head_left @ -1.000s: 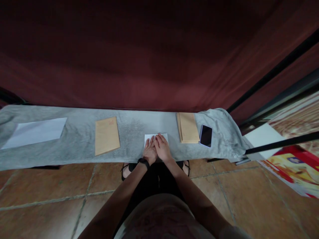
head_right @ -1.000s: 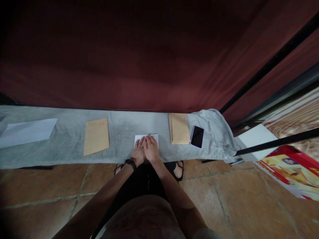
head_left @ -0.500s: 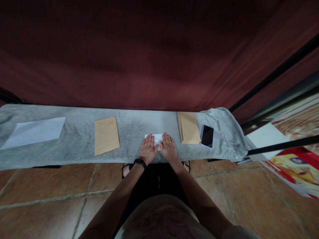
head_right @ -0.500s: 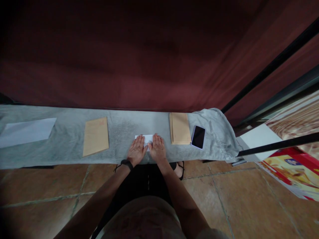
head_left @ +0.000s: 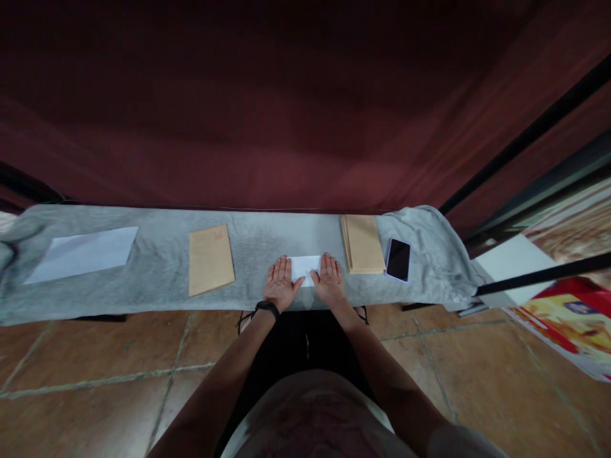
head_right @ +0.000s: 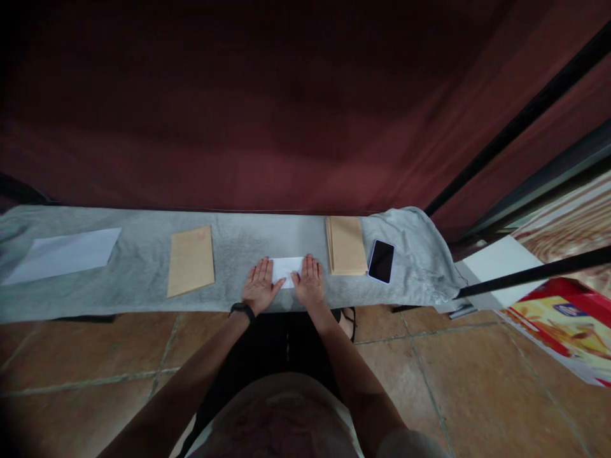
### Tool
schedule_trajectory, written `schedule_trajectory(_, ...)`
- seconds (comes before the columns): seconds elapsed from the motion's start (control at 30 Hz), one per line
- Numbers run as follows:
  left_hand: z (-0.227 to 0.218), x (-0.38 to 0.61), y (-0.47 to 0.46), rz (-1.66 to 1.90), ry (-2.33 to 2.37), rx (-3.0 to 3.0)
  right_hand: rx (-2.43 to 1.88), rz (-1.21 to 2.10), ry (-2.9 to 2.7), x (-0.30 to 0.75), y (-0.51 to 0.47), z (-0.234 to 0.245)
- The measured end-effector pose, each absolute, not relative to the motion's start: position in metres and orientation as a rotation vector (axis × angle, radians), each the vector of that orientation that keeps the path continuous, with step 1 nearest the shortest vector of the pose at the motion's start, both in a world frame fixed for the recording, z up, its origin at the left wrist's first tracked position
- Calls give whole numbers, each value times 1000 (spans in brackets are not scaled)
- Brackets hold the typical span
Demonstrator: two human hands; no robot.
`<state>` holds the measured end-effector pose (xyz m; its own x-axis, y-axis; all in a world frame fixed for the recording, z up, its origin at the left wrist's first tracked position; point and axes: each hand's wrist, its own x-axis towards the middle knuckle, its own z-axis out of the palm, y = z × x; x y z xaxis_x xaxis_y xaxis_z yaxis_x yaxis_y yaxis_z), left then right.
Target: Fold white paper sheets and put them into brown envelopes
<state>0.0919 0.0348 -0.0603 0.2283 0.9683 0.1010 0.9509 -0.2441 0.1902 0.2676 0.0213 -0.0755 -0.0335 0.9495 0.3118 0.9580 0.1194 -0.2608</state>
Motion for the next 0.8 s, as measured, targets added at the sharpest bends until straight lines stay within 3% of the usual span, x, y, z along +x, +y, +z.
schedule_trajectory(0.33, -60, 97, 37, 359, 1868, 2372, -1721, -14, -2149, 272, -29, -72)
schedule_trajectory(0.57, -52, 136, 45, 236, 1307, 2543, -1703, 17, -2156, 272, -27, -74)
schedule_trajectory(0.8, -54, 151, 72, 170, 1325, 2561, -1703, -38, -2126, 272, -24, -77)
